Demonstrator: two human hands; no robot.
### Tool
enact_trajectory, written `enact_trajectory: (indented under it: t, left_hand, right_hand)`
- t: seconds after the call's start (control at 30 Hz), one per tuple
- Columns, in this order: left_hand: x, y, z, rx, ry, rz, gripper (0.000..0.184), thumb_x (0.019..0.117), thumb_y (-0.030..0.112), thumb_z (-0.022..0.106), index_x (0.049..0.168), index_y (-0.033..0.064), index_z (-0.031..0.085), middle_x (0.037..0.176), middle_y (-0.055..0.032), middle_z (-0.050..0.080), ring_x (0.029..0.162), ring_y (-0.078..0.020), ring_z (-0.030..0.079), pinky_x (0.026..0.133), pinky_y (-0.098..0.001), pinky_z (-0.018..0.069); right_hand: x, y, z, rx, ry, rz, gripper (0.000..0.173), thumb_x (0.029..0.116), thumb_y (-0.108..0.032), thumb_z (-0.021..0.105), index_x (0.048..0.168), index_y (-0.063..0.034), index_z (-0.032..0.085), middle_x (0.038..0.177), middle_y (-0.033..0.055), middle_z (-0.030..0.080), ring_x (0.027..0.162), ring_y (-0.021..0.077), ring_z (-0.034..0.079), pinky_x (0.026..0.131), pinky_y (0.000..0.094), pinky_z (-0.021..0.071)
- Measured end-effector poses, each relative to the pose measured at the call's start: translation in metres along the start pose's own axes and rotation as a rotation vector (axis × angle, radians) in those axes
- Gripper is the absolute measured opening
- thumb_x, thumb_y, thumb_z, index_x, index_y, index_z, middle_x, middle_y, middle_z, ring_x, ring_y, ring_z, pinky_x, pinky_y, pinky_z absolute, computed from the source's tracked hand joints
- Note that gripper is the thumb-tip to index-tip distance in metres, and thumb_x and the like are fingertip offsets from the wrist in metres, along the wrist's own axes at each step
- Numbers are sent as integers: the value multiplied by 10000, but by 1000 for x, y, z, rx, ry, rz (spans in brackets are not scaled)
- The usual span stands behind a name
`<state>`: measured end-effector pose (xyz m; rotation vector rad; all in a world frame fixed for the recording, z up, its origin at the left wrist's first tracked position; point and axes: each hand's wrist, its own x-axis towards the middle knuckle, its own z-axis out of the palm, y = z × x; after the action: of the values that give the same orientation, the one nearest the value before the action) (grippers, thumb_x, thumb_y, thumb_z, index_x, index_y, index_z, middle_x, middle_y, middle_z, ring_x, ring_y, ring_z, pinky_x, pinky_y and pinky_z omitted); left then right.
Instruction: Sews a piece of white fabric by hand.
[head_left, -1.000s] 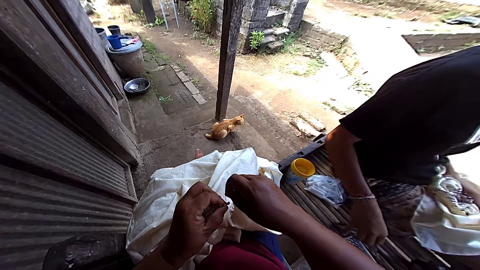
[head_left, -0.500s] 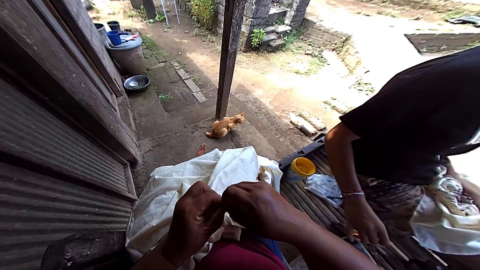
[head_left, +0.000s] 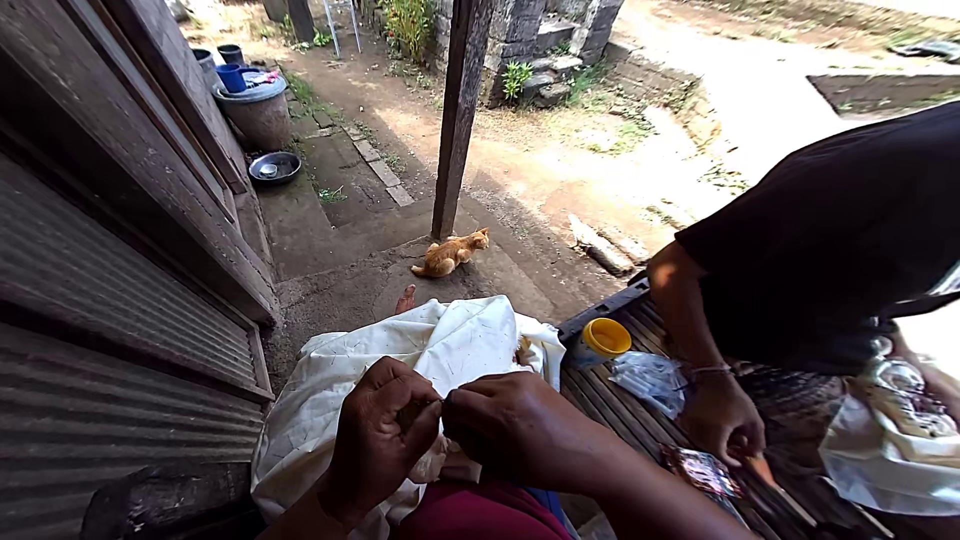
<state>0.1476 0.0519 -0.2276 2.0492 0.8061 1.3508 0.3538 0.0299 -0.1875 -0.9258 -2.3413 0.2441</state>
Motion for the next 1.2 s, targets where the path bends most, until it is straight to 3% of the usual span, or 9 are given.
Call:
enact_trajectory:
  t: [0.17, 0.3, 0.43, 0.57, 0.7, 0.83, 0.97, 1.13, 1.2]
  left_hand:
    - [-1, 3, 2, -6, -11, 11, 65, 917, 173, 697, 914, 111, 718, 950, 7, 635, 882, 0, 615, 745, -120, 524]
    - [-1, 1, 0, -21, -24, 12, 137, 964, 247, 686, 948, 114, 707, 954, 12, 625, 893, 6, 596, 760, -124, 504]
    - [-1, 3, 1, -10, -23, 27, 73, 940, 184, 688, 940, 118, 719, 983, 0, 632, 903, -2, 610, 766, -125, 522]
    - [-1, -1, -1, 0, -25, 28, 126, 968, 237, 673, 949, 119, 713, 972, 4, 626, 924, -8, 602, 786, -137, 511]
    - [-1, 1, 0, -9, -31, 48, 76, 944, 181, 688, 947, 118, 731, 998, -5, 634, 938, -13, 610, 794, -133, 520]
    - [1, -1, -2, -16, -31, 37, 124, 972, 242, 666, 956, 129, 715, 982, 7, 623, 947, -5, 597, 803, -135, 507]
    - [1, 1, -1, -20, -27, 59, 74, 952, 187, 685, 964, 125, 726, 1000, -3, 621, 947, -11, 599, 807, -132, 509]
    - [0, -1, -2, -31, -36, 38, 131, 982, 253, 667, 974, 131, 713, 981, 9, 614, 956, -6, 589, 815, -139, 499]
    - [0, 1, 0, -38, -38, 40, 105, 968, 225, 682, 977, 128, 722, 979, 6, 612, 939, -4, 594, 799, -132, 509]
  right_hand:
    - [2, 0, 3, -127, 27, 214, 139, 967, -184, 554, 868, -122, 630, 639, 11, 568, 545, 162, 602, 458, 334, 473]
    - [1, -2, -1, 6, 18, 11, 173, 1011, -171, 546, 869, -118, 629, 667, 7, 590, 593, 141, 603, 504, 298, 480]
    - [3, -1, 3, -129, 45, 194, 154, 978, -192, 544, 867, -126, 629, 639, 5, 568, 545, 154, 597, 459, 324, 466]
    - [2, -1, -1, -20, 7, 8, 179, 1005, -181, 551, 858, -121, 633, 651, 4, 586, 576, 140, 599, 488, 302, 471]
    - [3, 0, 2, -113, 38, 204, 153, 972, -192, 548, 862, -128, 634, 634, 2, 566, 538, 148, 591, 456, 325, 462]
    - [3, -1, -3, -17, 24, 5, 171, 985, -171, 555, 839, -123, 631, 641, -1, 574, 569, 134, 588, 482, 295, 457]
    - [6, -1, 1, -118, 81, 187, 148, 965, -184, 544, 858, -122, 627, 627, 3, 559, 530, 147, 582, 448, 317, 451]
    - [6, -3, -3, 30, 36, -3, 153, 977, -158, 572, 846, -117, 641, 659, 5, 599, 586, 127, 600, 498, 289, 470]
    - [7, -2, 0, -41, 98, 107, 148, 972, -170, 555, 859, -119, 636, 646, 3, 584, 563, 133, 595, 475, 301, 462]
